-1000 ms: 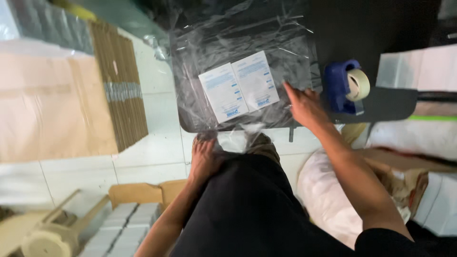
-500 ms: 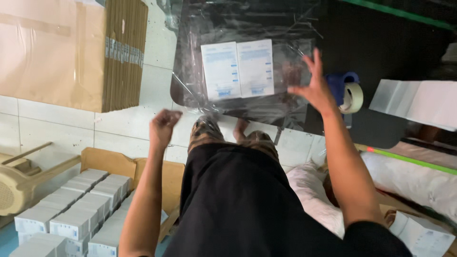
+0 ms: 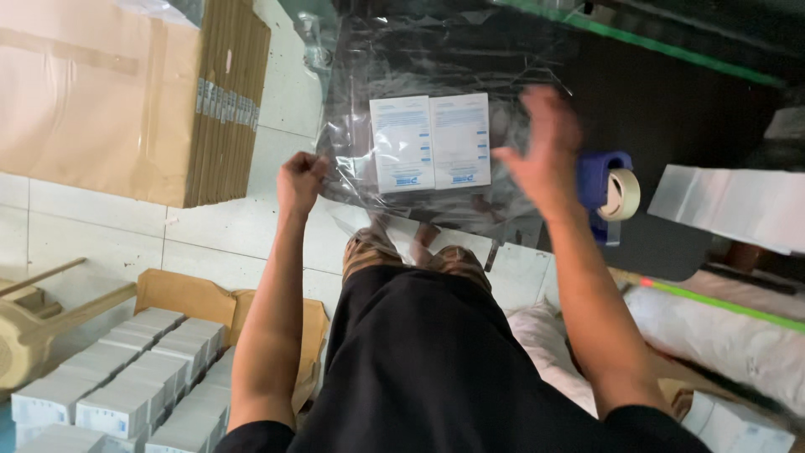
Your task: The person places paper items into a plastic bag, seals the bag with tape from a dispenser, and then inserts a smaller stack of papers into the same bag before finishing the seal.
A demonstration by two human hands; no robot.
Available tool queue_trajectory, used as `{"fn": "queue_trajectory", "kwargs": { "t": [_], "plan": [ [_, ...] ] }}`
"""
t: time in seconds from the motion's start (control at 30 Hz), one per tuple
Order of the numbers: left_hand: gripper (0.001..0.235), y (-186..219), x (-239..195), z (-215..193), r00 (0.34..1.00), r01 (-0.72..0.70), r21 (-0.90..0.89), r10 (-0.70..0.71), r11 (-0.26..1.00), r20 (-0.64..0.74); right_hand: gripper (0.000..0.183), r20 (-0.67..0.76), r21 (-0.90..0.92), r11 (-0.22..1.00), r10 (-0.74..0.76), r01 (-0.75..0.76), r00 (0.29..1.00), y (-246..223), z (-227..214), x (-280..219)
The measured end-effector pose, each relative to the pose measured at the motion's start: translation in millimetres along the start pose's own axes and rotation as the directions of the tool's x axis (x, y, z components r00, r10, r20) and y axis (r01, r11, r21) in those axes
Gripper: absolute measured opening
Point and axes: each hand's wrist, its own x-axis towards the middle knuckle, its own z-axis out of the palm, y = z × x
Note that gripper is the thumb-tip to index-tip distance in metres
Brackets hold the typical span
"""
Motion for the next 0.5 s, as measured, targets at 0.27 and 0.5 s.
{"fn": "queue_trajectory", "kwargs": {
  "t": [0.27,0.5],
  "plan": [
    [0.046,-30,30,5,0.984,-0.038,0.347,0.096,0.937,-0.153,0.075,0.543,-0.263,0.924,-0.097,0.279,0.834,53,145,24],
    [0.050,79,44,93,0.694,-0.717,0.368,0.656,0.592,0.298,0.069,0.601,-0.140,0.951,-0.138,0.274,0.787,35,127,44]
  ]
}}
